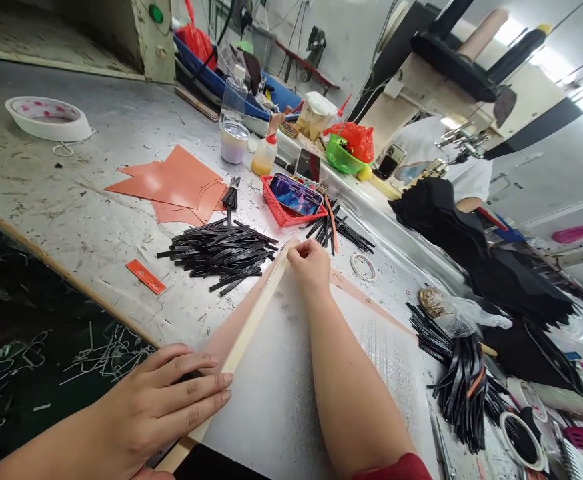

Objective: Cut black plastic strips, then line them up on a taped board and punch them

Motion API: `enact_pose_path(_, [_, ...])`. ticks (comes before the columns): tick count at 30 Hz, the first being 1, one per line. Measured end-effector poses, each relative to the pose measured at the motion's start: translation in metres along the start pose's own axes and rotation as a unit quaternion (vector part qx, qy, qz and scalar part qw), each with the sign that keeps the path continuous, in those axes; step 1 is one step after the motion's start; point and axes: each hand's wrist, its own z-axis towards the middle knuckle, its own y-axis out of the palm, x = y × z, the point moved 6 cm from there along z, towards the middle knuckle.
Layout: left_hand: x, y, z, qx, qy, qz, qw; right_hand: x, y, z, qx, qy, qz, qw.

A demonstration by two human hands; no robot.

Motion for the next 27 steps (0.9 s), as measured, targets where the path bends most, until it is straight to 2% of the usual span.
enact_pose_path(5, [-0.008, 0.006, 0.014, 0.007, -0.015, -0.088, 0.996, -0.001, 0.001, -0.002, 0.001, -0.011, -0.006, 1.000])
enact_pose_path(13, [-0.033, 0.008, 0.035, 0.019, -0.051, -0.138, 0.989, -0.006, 0.001, -0.003, -0.004, -0.010, -0.009, 1.000])
enact_pose_path(20, [-0.044, 0.012, 0.046, 0.020, -0.047, -0.089, 0.995, -0.007, 0.003, -0.002, -0.007, -0.010, -0.013, 1.000])
enact_pose_path(24, [-0.044, 0.013, 0.050, -0.006, -0.021, -0.022, 1.000, -0.007, 0.004, -0.001, -0.008, -0.018, -0.018, 1.000])
enact_pose_path(27, [-0.046, 0.013, 0.051, -0.014, -0.024, -0.010, 1.000, -0.008, 0.004, -0.001, -0.009, -0.025, -0.023, 0.999])
